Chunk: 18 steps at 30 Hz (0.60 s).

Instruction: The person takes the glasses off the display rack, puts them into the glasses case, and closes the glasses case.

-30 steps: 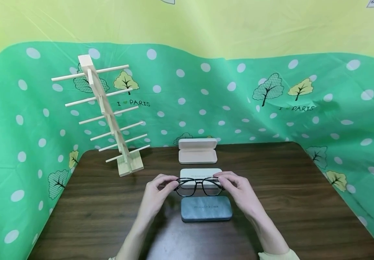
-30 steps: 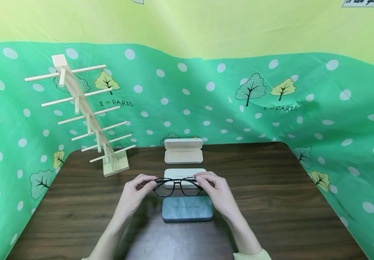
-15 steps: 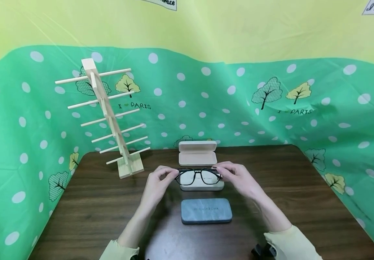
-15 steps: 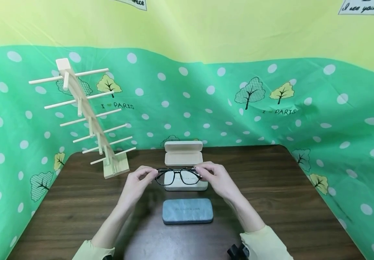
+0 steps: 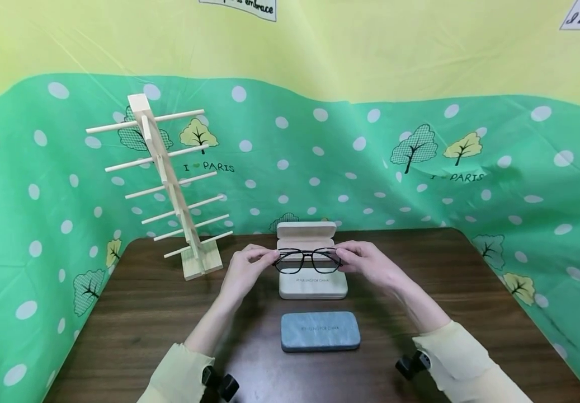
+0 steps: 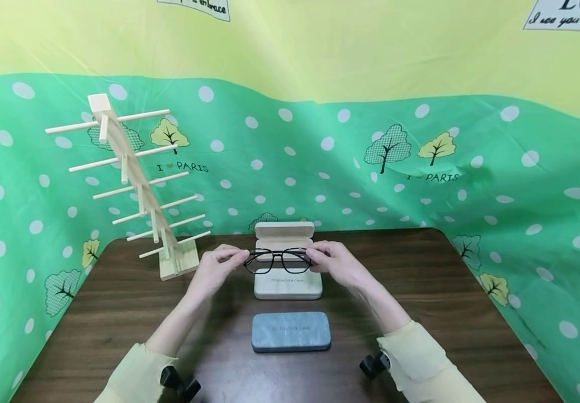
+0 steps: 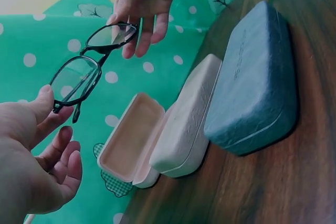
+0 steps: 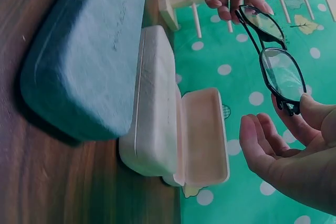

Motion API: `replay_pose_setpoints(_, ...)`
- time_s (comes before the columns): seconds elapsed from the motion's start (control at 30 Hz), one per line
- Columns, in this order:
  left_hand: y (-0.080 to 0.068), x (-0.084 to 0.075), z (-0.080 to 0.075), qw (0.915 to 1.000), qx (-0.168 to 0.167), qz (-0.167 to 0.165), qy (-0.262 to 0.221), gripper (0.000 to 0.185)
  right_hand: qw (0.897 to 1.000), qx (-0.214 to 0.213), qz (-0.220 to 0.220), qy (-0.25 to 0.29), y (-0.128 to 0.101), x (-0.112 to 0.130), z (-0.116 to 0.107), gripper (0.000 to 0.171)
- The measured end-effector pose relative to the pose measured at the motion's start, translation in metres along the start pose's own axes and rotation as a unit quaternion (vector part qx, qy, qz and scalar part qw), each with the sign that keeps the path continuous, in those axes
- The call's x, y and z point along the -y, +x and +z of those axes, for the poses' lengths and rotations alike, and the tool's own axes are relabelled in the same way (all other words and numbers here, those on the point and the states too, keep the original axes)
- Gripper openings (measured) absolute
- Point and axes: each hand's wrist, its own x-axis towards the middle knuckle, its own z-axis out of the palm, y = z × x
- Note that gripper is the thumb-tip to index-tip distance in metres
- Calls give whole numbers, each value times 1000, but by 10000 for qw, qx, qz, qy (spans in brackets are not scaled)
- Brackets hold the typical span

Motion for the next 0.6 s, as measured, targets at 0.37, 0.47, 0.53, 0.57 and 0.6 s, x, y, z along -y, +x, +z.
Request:
replay_pose_setpoints(0.37, 27, 12, 1, 9959, 488, 315, 693, 20, 9981, -372, 422, -238, 27, -9, -7, 39)
replay_pose_setpoints(0.47, 36, 16, 2, 9949, 522, 325, 799, 21, 9967, -535, 478, -374, 35, -13, -8, 41)
replay_pose_setpoints(0.53, 41, 18, 3, 9940, 526, 333, 899, 21, 9959, -624, 522, -408, 40, -15, -9, 41)
replay_pose_setpoints(0.57, 44, 19, 3, 9934, 531, 340, 959, 21, 9953, -674, 562, -409, 43, -15, -9, 41)
replay_pose_setpoints(0.6, 47, 20, 2, 9930, 555, 310, 991, 21, 9947, -717, 605, -428, 46, -16, -9, 41)
